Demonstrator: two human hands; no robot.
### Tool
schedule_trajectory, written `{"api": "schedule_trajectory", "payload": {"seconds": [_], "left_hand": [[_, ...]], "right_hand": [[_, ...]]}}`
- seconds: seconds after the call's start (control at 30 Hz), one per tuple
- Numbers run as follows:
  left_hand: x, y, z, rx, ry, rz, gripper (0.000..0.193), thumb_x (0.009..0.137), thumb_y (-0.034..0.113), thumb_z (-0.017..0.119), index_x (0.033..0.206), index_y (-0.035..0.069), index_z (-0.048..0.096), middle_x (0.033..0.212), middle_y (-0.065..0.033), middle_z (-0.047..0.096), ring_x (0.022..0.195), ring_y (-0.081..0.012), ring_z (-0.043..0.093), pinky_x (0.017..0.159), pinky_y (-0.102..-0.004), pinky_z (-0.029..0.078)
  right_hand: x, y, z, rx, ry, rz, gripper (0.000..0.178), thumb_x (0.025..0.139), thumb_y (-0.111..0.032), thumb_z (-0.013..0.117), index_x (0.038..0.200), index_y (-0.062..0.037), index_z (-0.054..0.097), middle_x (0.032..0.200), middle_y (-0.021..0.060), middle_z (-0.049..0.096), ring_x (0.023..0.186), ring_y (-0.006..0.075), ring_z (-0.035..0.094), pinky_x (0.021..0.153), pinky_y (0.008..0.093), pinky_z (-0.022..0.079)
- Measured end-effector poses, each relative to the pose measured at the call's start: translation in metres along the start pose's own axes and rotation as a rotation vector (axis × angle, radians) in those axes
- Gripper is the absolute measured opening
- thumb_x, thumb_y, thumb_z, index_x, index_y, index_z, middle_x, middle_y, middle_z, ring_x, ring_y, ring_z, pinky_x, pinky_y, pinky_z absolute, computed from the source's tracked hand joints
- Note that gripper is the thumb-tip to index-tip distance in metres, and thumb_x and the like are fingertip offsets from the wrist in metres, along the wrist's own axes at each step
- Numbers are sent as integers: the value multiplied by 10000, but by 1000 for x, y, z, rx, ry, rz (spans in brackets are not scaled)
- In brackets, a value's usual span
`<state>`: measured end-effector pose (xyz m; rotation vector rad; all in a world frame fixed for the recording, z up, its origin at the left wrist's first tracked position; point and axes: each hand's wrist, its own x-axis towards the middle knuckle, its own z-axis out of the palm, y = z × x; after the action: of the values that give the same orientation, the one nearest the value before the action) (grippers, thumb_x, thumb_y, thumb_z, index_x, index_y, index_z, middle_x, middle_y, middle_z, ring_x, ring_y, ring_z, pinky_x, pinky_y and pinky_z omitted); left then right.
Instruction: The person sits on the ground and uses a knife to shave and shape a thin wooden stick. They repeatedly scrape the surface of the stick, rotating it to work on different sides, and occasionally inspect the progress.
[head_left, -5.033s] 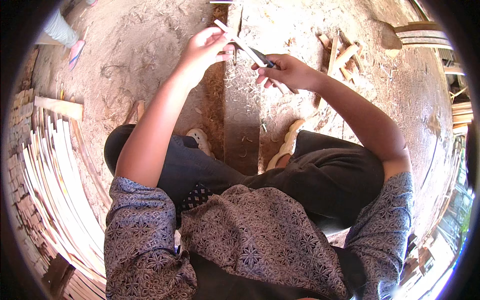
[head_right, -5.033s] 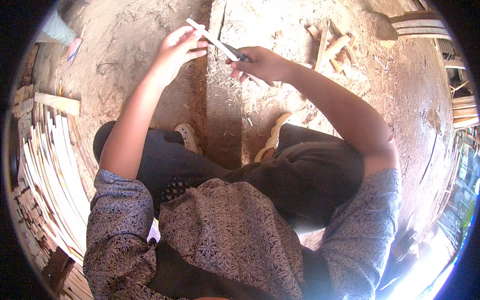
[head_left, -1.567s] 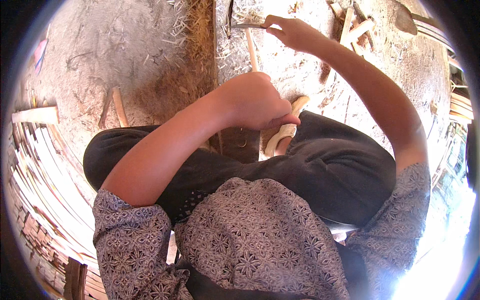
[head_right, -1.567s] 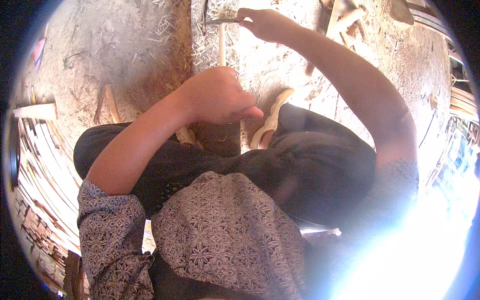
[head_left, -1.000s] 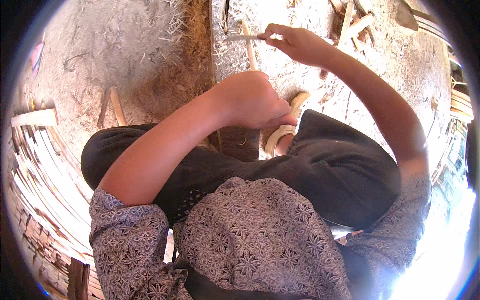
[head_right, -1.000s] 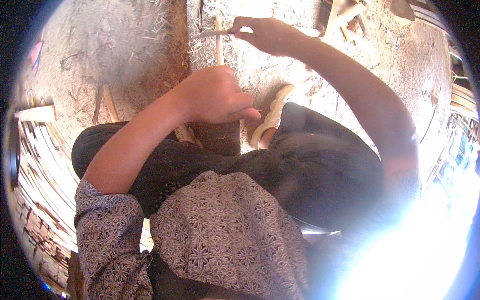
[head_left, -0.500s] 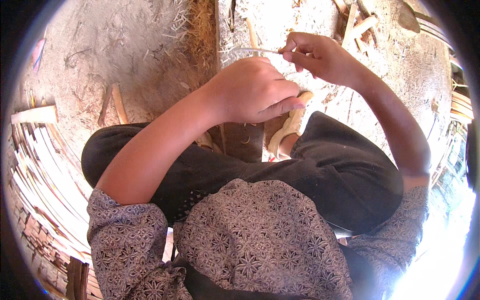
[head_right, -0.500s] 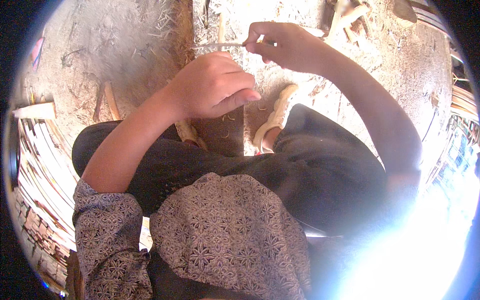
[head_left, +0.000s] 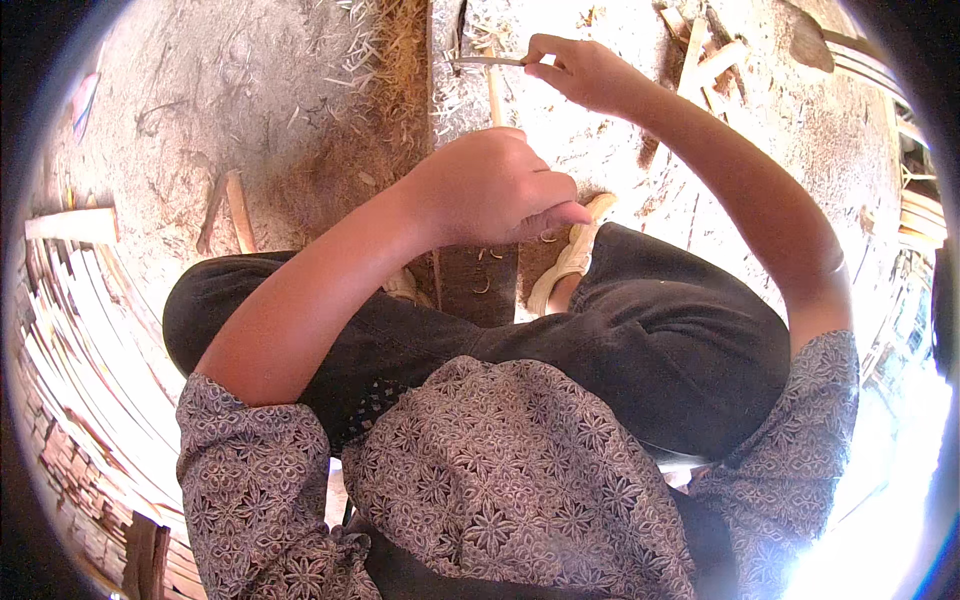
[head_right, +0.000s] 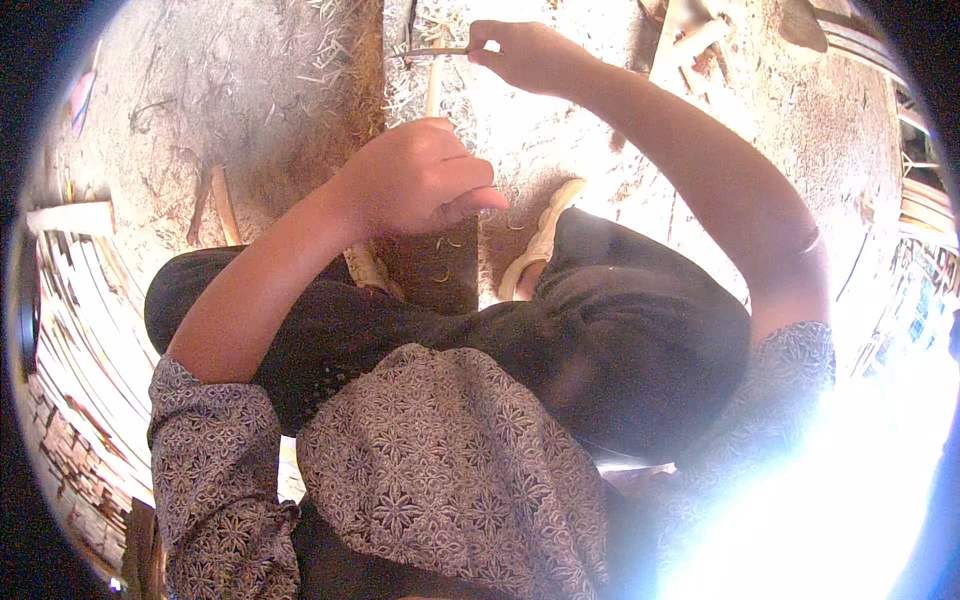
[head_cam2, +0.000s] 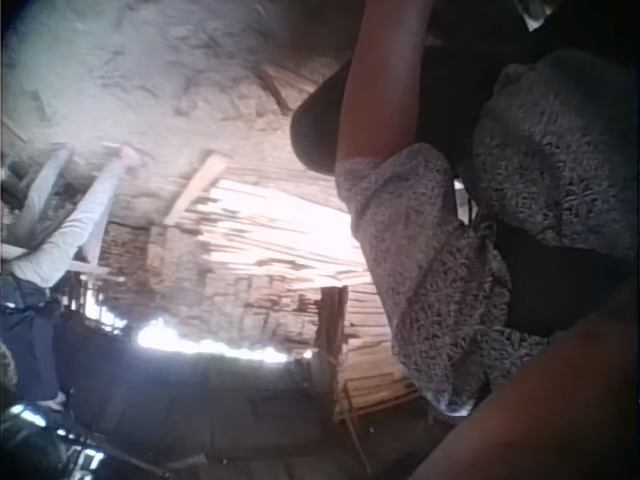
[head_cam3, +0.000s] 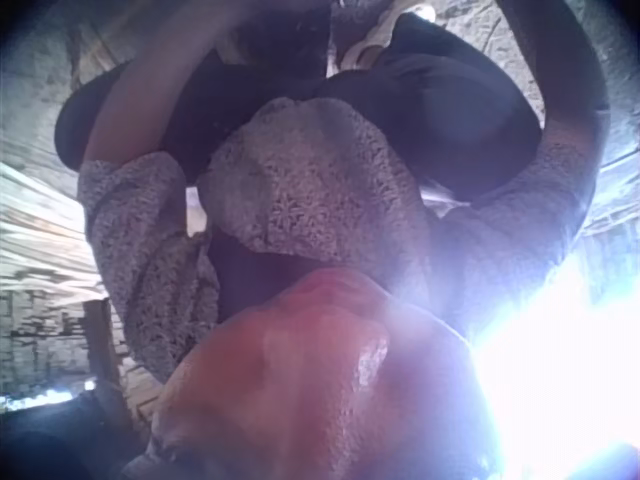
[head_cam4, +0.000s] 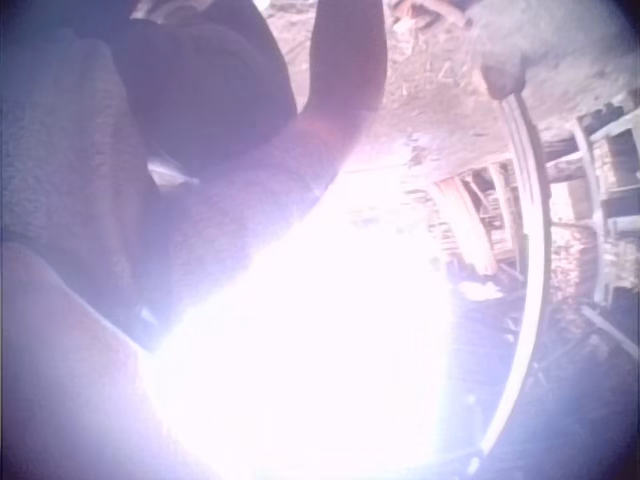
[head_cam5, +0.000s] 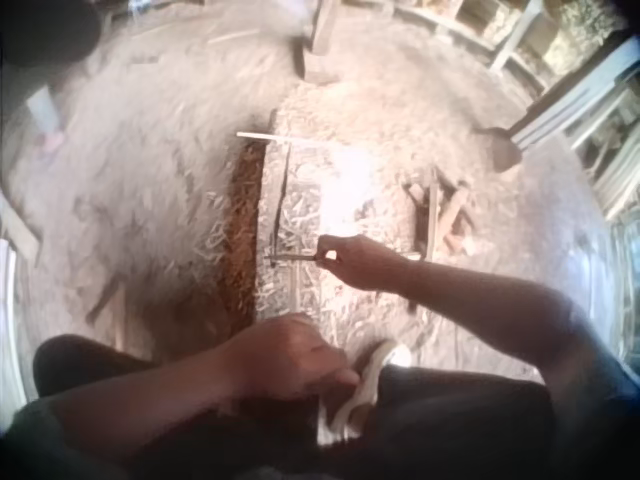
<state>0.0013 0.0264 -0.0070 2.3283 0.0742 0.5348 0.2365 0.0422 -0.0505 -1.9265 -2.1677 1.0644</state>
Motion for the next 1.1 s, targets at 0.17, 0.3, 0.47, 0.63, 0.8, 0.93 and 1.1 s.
{"api": "schedule_trajectory", "payload": {"seconds": [0.17, 0.3, 0.47, 0.63, 0.8, 0.93, 1.1], "left_hand": [[-1, -4, -2, -29, 35, 1, 320, 959, 337, 693, 780, 82, 622, 628, -103, 571, 612, -329, 595, 630, -435, 488], [3, -2, -1, -49, 79, 3, 316, 958, 335, 696, 783, 80, 630, 624, -104, 573, 628, -325, 617, 624, -437, 495], [10, 0, 4, -36, 4, 39, 332, 948, 335, 709, 743, 97, 603, 591, -98, 558, 588, -317, 607, 614, -431, 493], [3, -1, 0, -10, -14, 14, 349, 945, 340, 713, 719, 104, 592, 580, -88, 552, 553, -311, 579, 596, -415, 477], [5, -2, 10, 9, -13, 56, 330, 947, 333, 709, 736, 98, 616, 588, -86, 557, 559, -312, 580, 595, -421, 470], [10, -1, 5, -16, -24, 15, 280, 963, 283, 689, 770, 86, 639, 599, -96, 563, 585, -324, 598, 604, -438, 469], [14, 2, 2, -39, -24, -12, 245, 972, 233, 666, 785, 75, 643, 605, -110, 570, 609, -340, 615, 614, -453, 474]], "right_hand": [[-43, -35, -28, 62, -140, 171, 241, 1069, -306, 593, 1154, -87, 646, 830, 82, 704, 689, 130, 606, 631, 341, 476], [-75, -43, -29, 221, -44, -9, 183, 1042, -276, 616, 1115, -117, 670, 695, 79, 642, 599, 177, 567, 594, 371, 448], [-35, -15, -11, 52, 17, 55, 223, 1062, -310, 600, 1120, -98, 635, 695, 83, 633, 589, 150, 550, 573, 360, 449], [-17, -15, -11, 4, -23, -14, 244, 1062, -324, 583, 1134, -99, 642, 729, 105, 669, 604, 189, 619, 598, 392, 496], [-31, -12, 7, 19, 46, 74, 251, 1035, -294, 607, 1209, -117, 641, 771, 133, 701, 675, 228, 674, 668, 396, 521], [-61, -31, -24, 42, -147, 33, 416, 1016, -242, 616, 1427, -184, 578, 816, 132, 713, 739, 221, 671, 726, 394, 520], [-107, -29, -32, 154, -77, 98, 377, 1051, -211, 563, 1425, -165, 578, 1064, 151, 751, 948, 225, 715, 841, 385, 544]]}}
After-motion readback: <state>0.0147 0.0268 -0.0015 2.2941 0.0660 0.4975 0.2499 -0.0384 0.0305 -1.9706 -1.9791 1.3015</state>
